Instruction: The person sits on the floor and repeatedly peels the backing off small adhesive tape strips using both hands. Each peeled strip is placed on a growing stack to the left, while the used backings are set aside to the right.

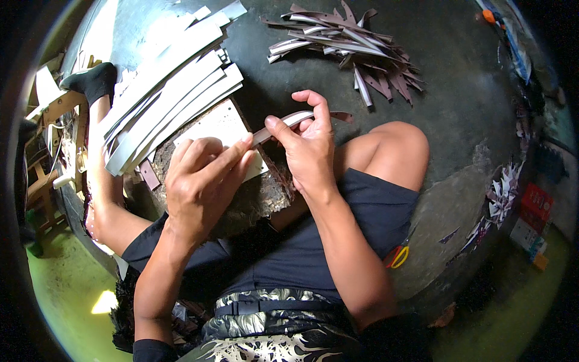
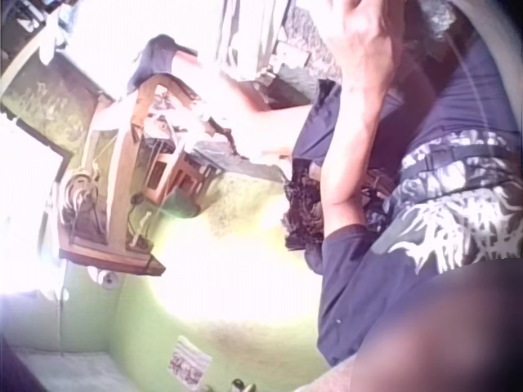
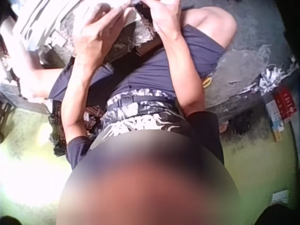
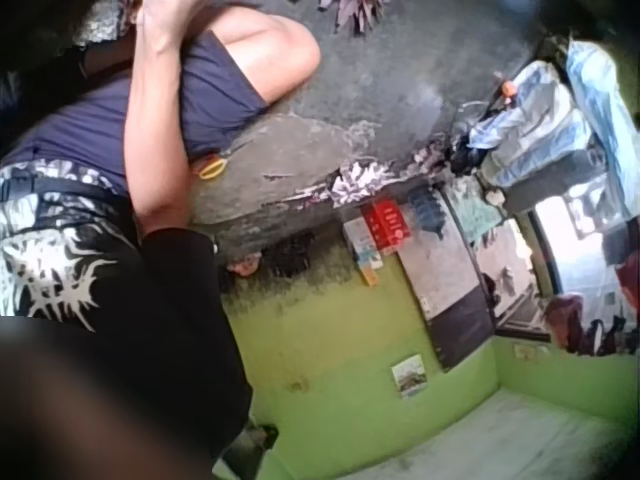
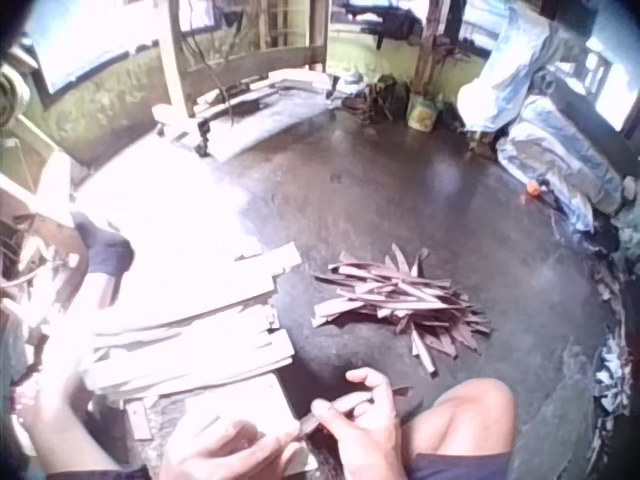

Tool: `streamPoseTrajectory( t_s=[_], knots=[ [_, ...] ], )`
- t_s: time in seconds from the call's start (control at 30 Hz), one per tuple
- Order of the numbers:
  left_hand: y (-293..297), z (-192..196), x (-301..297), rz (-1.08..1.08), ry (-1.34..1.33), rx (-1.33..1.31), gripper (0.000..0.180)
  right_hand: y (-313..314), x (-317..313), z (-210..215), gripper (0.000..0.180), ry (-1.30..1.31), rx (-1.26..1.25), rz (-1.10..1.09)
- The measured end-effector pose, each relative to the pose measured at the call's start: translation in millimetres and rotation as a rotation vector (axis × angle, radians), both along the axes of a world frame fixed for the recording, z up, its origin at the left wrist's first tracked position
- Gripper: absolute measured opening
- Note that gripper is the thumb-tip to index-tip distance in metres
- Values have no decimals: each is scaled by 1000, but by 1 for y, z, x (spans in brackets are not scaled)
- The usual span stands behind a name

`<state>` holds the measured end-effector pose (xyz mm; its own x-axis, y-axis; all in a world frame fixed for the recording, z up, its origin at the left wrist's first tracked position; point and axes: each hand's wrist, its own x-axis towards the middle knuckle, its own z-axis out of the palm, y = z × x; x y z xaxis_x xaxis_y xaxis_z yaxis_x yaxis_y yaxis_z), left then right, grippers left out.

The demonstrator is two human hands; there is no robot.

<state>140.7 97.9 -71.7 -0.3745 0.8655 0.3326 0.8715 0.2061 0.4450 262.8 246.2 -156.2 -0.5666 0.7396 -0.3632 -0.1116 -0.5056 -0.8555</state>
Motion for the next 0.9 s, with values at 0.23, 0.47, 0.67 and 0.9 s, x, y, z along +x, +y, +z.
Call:
streamPoseTrajectory(
  t_s=[0.23,0.47,0.67,0.9],
  knots=[
    [2,20,11,51,-223,39,22,21,16,33,54,38,251,-166],
    [-20,43,71,116,-1685,197,43,-43,47,107,41,171,617,-61],
    [-51,34,43,189,-1947,429,37,-77,97,124,28,174,1485,369],
    [-97,41,6,80,-1858,448,42,-92,138,102,8,8,1509,775]
  ],
)
